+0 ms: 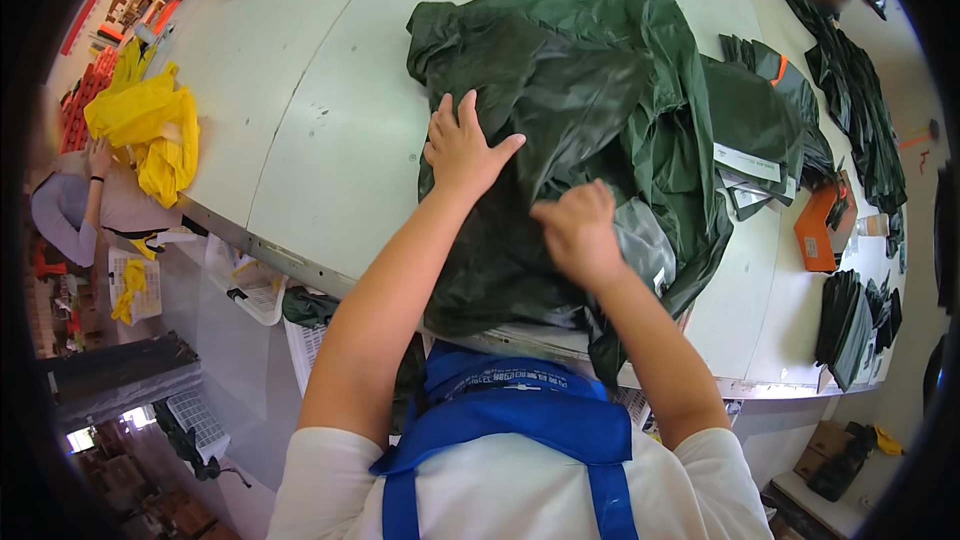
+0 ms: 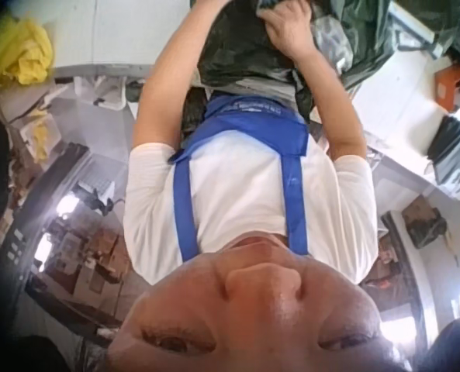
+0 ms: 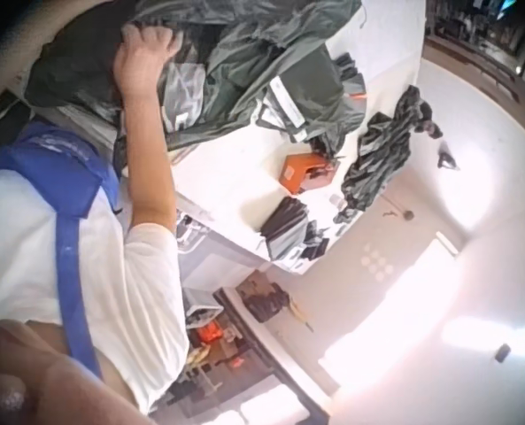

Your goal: The person folds a dark green raincoat on a white table. They smooth the fabric, fold the sleeves inward, and fold the body into a compact rectangle. The person then places the folded coat into a matching green storage bag and sets it aside.

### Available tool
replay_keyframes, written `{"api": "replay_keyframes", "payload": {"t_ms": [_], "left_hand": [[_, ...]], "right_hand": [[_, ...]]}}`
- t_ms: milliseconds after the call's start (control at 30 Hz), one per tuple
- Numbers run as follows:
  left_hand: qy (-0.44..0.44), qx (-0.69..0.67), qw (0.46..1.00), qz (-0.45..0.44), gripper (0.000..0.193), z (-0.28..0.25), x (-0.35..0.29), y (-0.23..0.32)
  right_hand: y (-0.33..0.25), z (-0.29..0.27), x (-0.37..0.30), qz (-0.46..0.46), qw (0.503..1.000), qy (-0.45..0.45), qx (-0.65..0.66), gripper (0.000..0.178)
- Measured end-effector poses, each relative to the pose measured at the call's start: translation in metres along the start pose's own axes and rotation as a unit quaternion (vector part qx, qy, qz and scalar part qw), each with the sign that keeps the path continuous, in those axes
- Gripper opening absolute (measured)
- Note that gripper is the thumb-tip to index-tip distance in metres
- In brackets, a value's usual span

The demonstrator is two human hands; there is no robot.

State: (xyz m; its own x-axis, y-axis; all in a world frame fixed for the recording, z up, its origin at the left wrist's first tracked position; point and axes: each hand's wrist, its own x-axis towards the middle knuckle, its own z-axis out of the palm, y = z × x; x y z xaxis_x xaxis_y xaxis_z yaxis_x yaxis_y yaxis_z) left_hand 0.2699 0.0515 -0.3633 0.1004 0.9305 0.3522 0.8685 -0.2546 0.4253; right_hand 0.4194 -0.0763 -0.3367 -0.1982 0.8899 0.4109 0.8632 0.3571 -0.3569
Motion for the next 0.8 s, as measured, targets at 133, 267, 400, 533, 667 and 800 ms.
{"api": "replay_keyframes", "payload": {"t_ms": [133, 267, 400, 533, 667, 800], "left_hand": [[-0.232, 0.025, 0.966, -0.113, 0.055, 0.002, 0.043, -0.028], [-0.237, -0.517, 0.799, -0.194, 0.038, -0.027, 0.052, -0.061], [-0.059, -0.681, 0.66, -0.313, 0.044, -0.077, -0.004, -0.13], [0.038, -0.242, 0.924, -0.293, 0.07, -0.098, -0.064, -0.167], [-0.093, -0.224, 0.97, -0.003, 0.081, -0.102, -0.085, -0.072], [-0.231, 0.047, 0.972, -0.001, 0.074, -0.043, -0.089, -0.064]], "right_hand": [[-0.02, 0.019, -0.027, 0.087, 0.978, -0.075, 0.172, 0.026], [0.013, 0.0, -0.047, 0.294, 0.928, -0.008, 0.229, 0.032], [-0.014, -0.057, -0.01, 0.321, 0.884, -0.175, 0.292, 0.04], [-0.066, -0.022, -0.009, -0.06, 0.962, -0.186, 0.19, 0.036], [-0.108, 0.043, -0.041, -0.177, 0.922, -0.297, 0.173, 0.036], [-0.114, 0.037, -0.053, -0.122, 0.934, -0.28, 0.186, 0.053]]}}
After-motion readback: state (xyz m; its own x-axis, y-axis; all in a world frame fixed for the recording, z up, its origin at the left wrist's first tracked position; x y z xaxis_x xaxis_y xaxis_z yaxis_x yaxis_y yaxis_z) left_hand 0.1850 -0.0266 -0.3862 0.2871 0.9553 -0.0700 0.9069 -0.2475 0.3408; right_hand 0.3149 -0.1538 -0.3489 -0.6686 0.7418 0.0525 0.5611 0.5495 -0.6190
